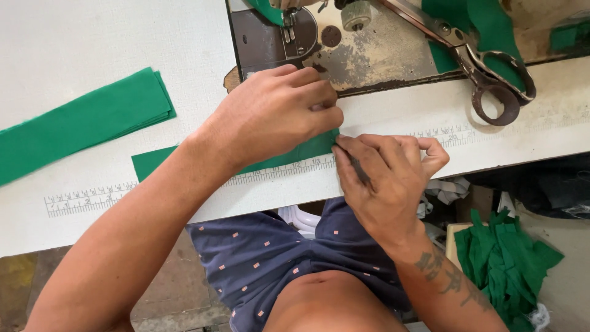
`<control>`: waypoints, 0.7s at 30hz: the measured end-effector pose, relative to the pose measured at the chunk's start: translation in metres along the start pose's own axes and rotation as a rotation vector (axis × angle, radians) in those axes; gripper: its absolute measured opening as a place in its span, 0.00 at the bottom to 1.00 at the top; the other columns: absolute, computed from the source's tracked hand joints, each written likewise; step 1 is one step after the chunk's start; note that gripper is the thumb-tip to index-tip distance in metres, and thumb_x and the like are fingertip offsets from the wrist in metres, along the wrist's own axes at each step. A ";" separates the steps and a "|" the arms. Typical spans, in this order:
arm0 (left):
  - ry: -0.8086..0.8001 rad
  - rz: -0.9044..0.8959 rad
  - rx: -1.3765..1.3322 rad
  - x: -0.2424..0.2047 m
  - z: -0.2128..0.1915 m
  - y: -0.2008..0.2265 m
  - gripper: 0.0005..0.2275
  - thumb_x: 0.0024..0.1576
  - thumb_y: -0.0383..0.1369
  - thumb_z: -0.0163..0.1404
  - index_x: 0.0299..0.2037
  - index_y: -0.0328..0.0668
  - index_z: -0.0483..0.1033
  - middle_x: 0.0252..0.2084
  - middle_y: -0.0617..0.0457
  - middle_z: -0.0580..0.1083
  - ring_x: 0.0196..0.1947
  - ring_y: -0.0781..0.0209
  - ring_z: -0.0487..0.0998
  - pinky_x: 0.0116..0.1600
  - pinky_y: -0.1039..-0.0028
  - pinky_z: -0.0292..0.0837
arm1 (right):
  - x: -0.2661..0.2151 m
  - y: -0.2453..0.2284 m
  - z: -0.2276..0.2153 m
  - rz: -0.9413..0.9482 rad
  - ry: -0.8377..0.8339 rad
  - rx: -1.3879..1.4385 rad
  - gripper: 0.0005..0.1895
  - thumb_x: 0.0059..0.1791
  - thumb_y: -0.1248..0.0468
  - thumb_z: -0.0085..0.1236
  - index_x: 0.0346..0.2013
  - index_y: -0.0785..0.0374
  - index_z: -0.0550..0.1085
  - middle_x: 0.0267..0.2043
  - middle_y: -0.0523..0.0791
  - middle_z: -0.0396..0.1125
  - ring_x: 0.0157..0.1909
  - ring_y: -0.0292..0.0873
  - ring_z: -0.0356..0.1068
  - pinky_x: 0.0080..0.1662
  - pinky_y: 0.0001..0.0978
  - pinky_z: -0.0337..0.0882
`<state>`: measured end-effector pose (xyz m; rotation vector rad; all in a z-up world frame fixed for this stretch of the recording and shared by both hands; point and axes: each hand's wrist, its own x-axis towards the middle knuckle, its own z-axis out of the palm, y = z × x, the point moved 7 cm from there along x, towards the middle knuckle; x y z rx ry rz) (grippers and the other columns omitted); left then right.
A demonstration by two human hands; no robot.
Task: Folding and sewing green fabric strips using an industrial sewing machine
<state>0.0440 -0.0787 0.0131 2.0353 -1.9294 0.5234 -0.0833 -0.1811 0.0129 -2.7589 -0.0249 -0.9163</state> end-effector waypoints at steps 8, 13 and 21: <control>0.010 -0.030 -0.016 -0.007 -0.005 0.000 0.04 0.64 0.28 0.61 0.37 0.48 0.80 0.48 0.53 0.77 0.45 0.53 0.76 0.41 0.64 0.75 | 0.005 0.009 -0.004 -0.109 -0.137 0.092 0.13 0.56 0.54 0.76 0.54 0.49 0.84 0.50 0.43 0.73 0.48 0.46 0.72 0.63 0.51 0.51; -0.003 -0.062 0.011 -0.015 -0.008 0.001 0.03 0.69 0.27 0.58 0.49 0.50 0.82 0.54 0.50 0.75 0.47 0.53 0.75 0.42 0.63 0.78 | 0.008 0.019 0.000 -0.351 -0.290 0.173 0.23 0.59 0.47 0.68 0.64 0.54 0.78 0.69 0.45 0.73 0.70 0.57 0.73 0.74 0.71 0.46; -0.007 -0.105 0.001 -0.020 -0.007 0.001 0.05 0.70 0.29 0.55 0.52 0.48 0.83 0.58 0.49 0.74 0.51 0.51 0.76 0.47 0.61 0.77 | 0.015 0.024 0.004 -0.518 -0.410 0.281 0.32 0.57 0.43 0.66 0.68 0.61 0.76 0.75 0.47 0.67 0.80 0.63 0.61 0.74 0.93 0.38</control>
